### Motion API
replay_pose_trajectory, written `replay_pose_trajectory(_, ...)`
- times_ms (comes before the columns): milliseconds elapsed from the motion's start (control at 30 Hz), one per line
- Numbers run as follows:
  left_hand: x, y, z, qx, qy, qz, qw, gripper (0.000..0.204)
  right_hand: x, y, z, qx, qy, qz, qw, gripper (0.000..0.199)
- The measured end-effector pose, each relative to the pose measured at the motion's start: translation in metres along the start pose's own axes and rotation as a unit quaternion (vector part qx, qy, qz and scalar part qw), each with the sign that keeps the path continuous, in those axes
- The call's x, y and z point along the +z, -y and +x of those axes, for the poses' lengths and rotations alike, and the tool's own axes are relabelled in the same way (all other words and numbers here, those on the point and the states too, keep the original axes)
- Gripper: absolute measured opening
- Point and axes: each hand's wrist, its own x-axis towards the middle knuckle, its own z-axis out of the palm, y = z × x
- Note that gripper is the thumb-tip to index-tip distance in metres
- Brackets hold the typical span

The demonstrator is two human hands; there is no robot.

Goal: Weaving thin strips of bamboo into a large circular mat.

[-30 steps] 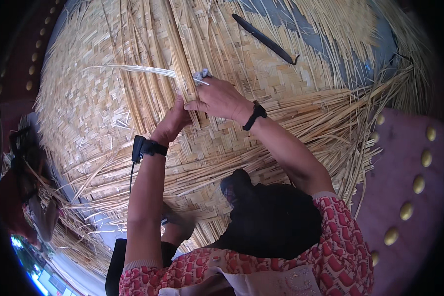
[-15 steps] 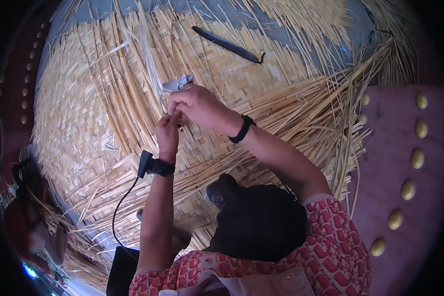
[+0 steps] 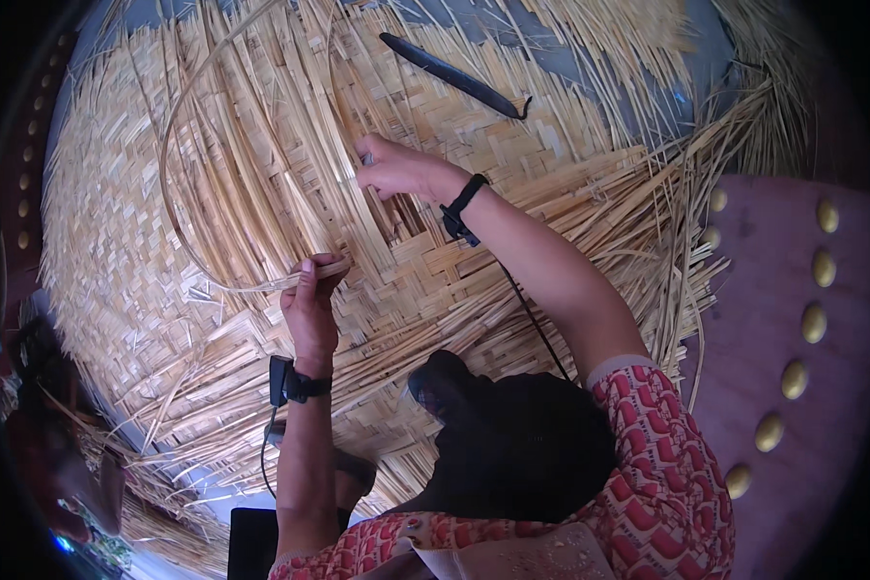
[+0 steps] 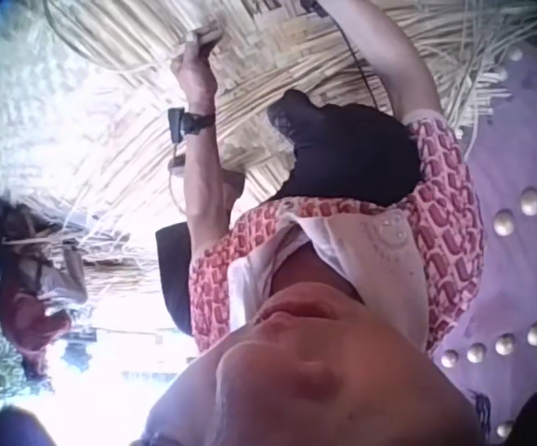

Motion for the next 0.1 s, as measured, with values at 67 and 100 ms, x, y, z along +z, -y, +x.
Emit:
replay_pose_trajectory(67,-0.007,0.007,0.003,-0.003,-0.004,-0.043,0.999,0.031,0.013,-0.006,-0.006,-0.104,-0.087,-0.179,0.975,0.048)
replay_pose_trajectory(100,-0.008,0.011,0.004,-0.004,-0.003,-0.046,0.999,0.031,0.017,-0.002,-0.012,-0.102,-0.126,-0.248,0.955,0.056)
